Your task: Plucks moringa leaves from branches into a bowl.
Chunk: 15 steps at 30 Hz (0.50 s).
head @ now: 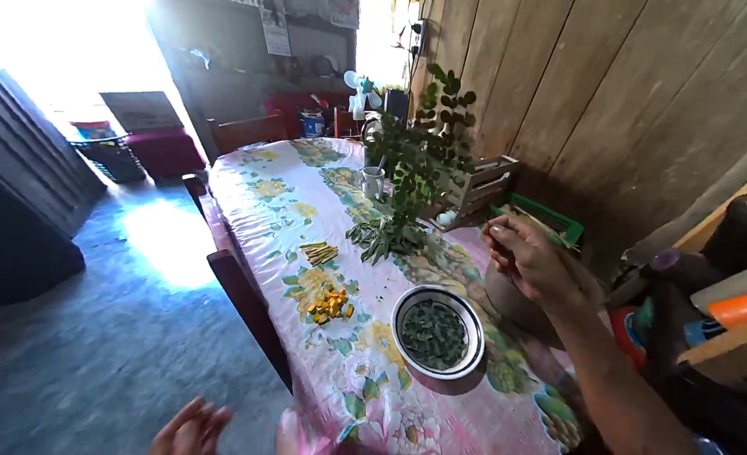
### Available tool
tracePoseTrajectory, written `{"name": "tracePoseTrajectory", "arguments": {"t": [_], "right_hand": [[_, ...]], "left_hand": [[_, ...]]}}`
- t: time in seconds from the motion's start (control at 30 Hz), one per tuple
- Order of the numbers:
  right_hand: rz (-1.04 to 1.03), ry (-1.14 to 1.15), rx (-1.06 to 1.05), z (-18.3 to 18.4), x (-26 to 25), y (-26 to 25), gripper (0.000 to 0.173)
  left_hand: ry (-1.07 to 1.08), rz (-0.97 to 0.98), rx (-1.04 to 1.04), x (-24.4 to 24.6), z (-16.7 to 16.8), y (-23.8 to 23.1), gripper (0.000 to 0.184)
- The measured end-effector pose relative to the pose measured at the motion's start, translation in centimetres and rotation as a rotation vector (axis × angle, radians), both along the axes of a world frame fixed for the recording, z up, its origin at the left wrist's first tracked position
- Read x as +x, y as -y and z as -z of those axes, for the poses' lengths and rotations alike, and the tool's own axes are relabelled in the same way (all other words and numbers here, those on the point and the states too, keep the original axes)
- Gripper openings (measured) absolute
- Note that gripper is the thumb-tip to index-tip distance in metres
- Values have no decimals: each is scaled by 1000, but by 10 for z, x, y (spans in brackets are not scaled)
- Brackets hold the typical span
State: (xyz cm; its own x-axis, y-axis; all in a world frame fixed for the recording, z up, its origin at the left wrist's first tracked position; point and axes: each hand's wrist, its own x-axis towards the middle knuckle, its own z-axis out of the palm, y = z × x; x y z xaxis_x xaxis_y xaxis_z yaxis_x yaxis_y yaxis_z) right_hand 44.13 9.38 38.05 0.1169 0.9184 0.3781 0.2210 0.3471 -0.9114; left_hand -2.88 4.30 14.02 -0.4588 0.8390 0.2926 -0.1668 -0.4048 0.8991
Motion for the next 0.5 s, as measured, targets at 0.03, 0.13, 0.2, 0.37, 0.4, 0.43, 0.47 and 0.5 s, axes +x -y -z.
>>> {"name": "tracePoseTrajectory", "arguments": {"t": [0.03,0.13,0.2,0.37,0.4,0.43,0.47,0.5], "right_hand": [[-26,2,18,5,-3,8,20],[-129,35,46,13,-15,33,20],[-172,58,58,19,-22,48,21],[-185,34,64,39,-32,73,18],[-173,16,60,42,-32,76,17],[-166,-6,61,45,-31,79,16],[-170,-27,68,48,-29,80,16],[-172,-48,70,51,-28,79,16]], "left_hand": [[-98,106,86,28,-36,-3,28],[-295,435,216,138,-123,-11,27],[-324,625,224,204,-155,-22,29],[-112,786,283,275,-187,-36,24],[-112,785,309,281,-187,-34,20],[-109,783,327,285,-185,-31,17],[-111,778,337,287,-183,-28,16],[-123,768,344,289,-181,-26,16]]}}
